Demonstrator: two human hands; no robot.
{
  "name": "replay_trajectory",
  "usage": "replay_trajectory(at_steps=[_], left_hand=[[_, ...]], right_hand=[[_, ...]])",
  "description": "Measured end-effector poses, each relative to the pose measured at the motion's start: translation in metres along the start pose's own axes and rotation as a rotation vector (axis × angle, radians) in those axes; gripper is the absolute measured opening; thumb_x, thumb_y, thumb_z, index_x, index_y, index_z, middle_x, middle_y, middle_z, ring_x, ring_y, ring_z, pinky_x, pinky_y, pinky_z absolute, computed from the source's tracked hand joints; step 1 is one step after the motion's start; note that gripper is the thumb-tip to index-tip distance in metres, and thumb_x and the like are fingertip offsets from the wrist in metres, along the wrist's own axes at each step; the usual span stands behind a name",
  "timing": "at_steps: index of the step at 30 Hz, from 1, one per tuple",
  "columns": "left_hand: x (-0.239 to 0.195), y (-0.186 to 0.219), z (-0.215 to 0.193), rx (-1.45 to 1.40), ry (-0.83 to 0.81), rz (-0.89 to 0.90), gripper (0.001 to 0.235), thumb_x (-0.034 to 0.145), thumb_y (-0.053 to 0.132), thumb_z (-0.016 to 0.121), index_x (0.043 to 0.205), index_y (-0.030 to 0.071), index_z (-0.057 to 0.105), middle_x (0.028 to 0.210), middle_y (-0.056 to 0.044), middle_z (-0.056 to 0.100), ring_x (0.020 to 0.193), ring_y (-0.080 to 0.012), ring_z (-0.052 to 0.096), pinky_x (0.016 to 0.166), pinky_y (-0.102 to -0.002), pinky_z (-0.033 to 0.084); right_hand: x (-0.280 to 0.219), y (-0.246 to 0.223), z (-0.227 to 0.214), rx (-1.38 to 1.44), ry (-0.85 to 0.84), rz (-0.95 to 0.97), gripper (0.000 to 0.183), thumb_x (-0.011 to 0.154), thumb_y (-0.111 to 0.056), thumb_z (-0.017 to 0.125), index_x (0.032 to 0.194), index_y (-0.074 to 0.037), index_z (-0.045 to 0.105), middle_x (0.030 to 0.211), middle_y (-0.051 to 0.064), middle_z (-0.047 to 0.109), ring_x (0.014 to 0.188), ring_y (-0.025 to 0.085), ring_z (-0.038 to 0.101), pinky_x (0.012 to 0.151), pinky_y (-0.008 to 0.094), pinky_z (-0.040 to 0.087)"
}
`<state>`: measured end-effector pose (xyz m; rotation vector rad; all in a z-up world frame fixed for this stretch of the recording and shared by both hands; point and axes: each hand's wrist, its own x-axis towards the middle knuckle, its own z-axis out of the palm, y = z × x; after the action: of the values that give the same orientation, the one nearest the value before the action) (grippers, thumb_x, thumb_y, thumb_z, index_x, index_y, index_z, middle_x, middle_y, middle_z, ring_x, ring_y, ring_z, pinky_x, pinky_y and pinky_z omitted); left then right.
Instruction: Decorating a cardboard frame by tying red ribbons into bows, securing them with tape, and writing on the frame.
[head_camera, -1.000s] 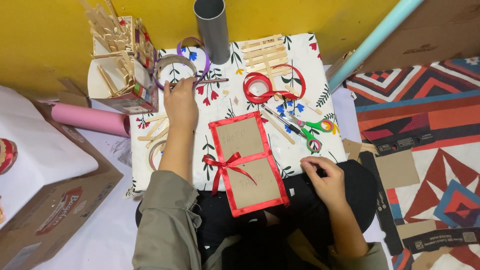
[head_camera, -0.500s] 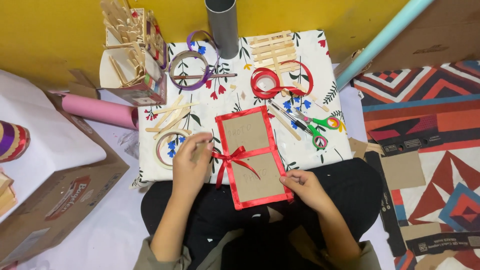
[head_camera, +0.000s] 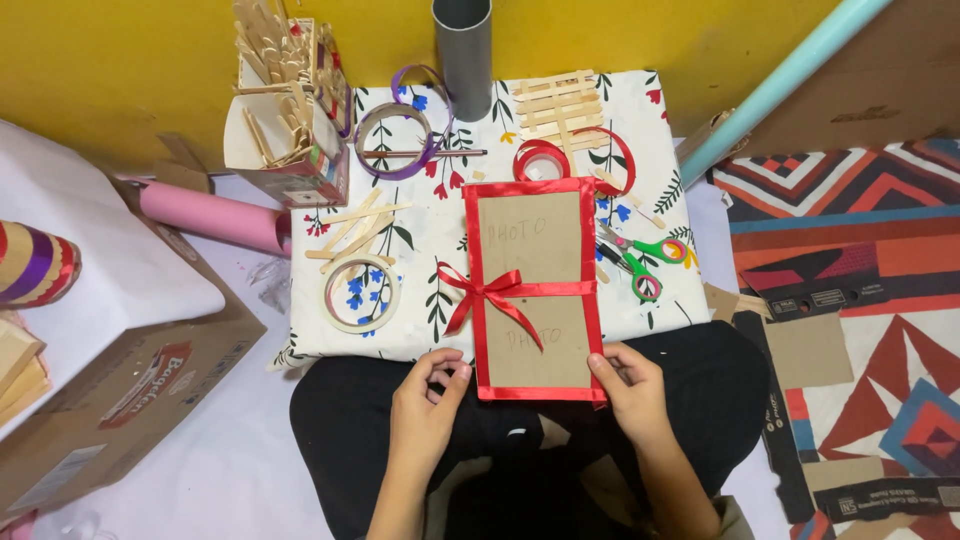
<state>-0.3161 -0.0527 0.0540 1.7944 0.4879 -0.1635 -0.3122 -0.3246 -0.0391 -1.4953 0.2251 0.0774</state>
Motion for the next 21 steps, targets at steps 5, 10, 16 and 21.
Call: replay_trajectory(at_steps=[5, 10, 16, 21], left_hand=[[0.018, -0.024, 0.004, -0.124, -0.127, -0.057, 0.038, 0.086, 0.019, 0.074, 0.118, -0.001, 0.076, 0.099, -0.009, 0.081, 0.078, -0.0095, 0.063, 0.064, -0.020, 0.043], [0.022, -0.035, 0.013, -0.204, -0.176, 0.003, 0.024, 0.087, 0.013, 0.075, 0.100, -0.007, 0.080, 0.078, -0.007, 0.076, 0.062, -0.0083, 0.055, 0.057, -0.019, 0.042], [0.020, -0.047, 0.018, -0.284, -0.164, 0.022, 0.018, 0.088, 0.009, 0.075, 0.094, -0.008, 0.079, 0.072, -0.006, 0.071, 0.063, -0.0095, 0.056, 0.059, -0.021, 0.045], [0.015, -0.059, 0.023, -0.301, -0.162, 0.039, 0.019, 0.087, 0.007, 0.076, 0.096, -0.009, 0.079, 0.076, -0.008, 0.073, 0.065, -0.0106, 0.058, 0.063, -0.022, 0.048]], right_hand=[[0.005, 0.005, -0.006, 0.022, -0.025, 0.015, 0.018, 0.097, -0.006, 0.065, 0.104, 0.008, 0.072, 0.087, 0.013, 0.072, 0.074, 0.013, 0.061, 0.070, 0.022, 0.049], [0.006, 0.000, -0.003, 0.049, -0.068, 0.010, 0.016, 0.097, -0.005, 0.065, 0.104, 0.008, 0.072, 0.091, 0.014, 0.074, 0.077, 0.015, 0.064, 0.073, 0.024, 0.051], [0.019, -0.018, 0.003, -0.010, -0.055, 0.003, 0.026, 0.092, 0.000, 0.068, 0.117, 0.009, 0.070, 0.100, 0.018, 0.076, 0.082, 0.018, 0.068, 0.077, 0.026, 0.055], [0.039, -0.051, 0.026, -0.102, 0.065, -0.097, 0.033, 0.089, -0.002, 0.072, 0.121, 0.007, 0.069, 0.088, 0.007, 0.070, 0.065, 0.006, 0.050, 0.058, 0.016, 0.040]])
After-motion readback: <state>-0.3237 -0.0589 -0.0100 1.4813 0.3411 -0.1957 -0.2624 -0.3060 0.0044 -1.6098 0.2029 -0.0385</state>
